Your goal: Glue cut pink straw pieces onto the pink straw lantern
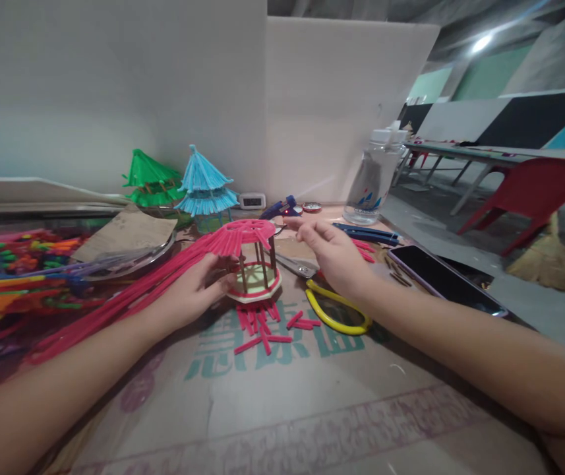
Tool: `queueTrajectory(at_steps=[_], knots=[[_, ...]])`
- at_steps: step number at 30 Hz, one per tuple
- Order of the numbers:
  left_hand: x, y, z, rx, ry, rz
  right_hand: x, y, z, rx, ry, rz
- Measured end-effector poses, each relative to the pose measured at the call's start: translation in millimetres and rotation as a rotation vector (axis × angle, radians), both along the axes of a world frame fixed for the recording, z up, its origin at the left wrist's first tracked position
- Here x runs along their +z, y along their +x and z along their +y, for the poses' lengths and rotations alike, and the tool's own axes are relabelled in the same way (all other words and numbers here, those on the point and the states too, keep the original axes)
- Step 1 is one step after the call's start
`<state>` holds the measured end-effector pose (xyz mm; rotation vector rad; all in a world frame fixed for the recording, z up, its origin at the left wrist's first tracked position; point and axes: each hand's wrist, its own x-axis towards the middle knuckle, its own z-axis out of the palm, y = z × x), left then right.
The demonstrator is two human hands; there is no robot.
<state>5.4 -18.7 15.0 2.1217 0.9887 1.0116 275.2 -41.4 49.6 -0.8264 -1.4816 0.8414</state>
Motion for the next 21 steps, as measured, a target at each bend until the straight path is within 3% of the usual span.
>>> queueTrajectory(at_steps=[4, 8, 12, 16, 21], knots=[[-3.7, 0.9, 4.4, -0.06, -0.143, -0.117, 27.1, 7.7, -3.2, 0.14, -0.147, 0.247], [-5.5, -0.2, 6.2, -0.077, -0.162, -0.154, 43.0, 15.9, -4.7, 0.176, -0.202, 0.178], [-3.8, -1.8, 4.9, -0.025, -0.127, -0.121, 34.5, 18.7, 5.0, 0.098, -0.225, 0.037], [-2.9, -2.2, 4.4, 0.002, -0.115, -0.112, 16.5, 20.7, 14.1, 0.023, -0.273, -0.25], [-2.9, -1.9, 5.7, -0.01, -0.077, -0.103, 3.0, 20.1, 12.6, -0.005, -0.135, -0.641]])
